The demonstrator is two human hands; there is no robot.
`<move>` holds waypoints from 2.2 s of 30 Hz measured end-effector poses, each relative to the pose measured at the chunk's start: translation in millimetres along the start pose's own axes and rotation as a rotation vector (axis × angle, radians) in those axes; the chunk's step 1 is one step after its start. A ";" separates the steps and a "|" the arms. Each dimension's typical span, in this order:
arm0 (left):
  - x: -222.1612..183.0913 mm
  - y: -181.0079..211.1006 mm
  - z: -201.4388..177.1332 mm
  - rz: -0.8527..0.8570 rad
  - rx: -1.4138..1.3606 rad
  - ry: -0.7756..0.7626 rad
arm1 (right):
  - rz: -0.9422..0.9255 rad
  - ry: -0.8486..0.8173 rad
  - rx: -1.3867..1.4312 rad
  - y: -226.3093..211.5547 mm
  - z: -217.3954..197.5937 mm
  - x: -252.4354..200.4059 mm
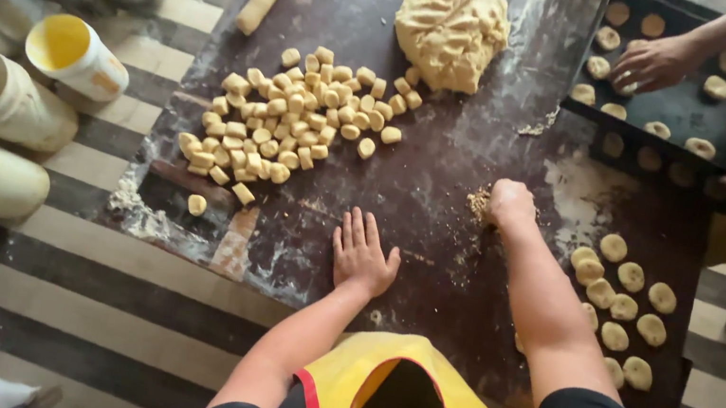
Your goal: The recorder is shaping small pieces of dough into rounds and topping them with nuts as part of a group bakery task.
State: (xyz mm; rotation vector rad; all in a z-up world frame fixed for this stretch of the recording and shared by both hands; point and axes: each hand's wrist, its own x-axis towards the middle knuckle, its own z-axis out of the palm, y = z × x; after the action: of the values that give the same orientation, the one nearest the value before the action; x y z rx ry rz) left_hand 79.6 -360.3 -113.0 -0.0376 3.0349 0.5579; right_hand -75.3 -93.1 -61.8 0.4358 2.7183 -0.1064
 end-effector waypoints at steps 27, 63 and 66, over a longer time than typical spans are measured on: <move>-2.8 -7.2 17.3 0.111 0.012 0.161 | 0.129 -0.453 2.474 112.5 26.4 -65.2; -3.2 -5.5 9.9 0.066 0.004 0.084 | -0.093 -0.356 1.086 57.8 79.1 -82.6; -2.6 -5.3 9.4 0.070 -0.014 0.094 | -0.103 -0.506 1.211 50.3 96.7 -87.0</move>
State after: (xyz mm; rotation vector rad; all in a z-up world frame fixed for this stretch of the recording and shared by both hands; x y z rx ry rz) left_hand 82.8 -361.9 -123.5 0.0429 3.1338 0.5995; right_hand 51.8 -83.1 -118.4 0.4685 1.8848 -1.6554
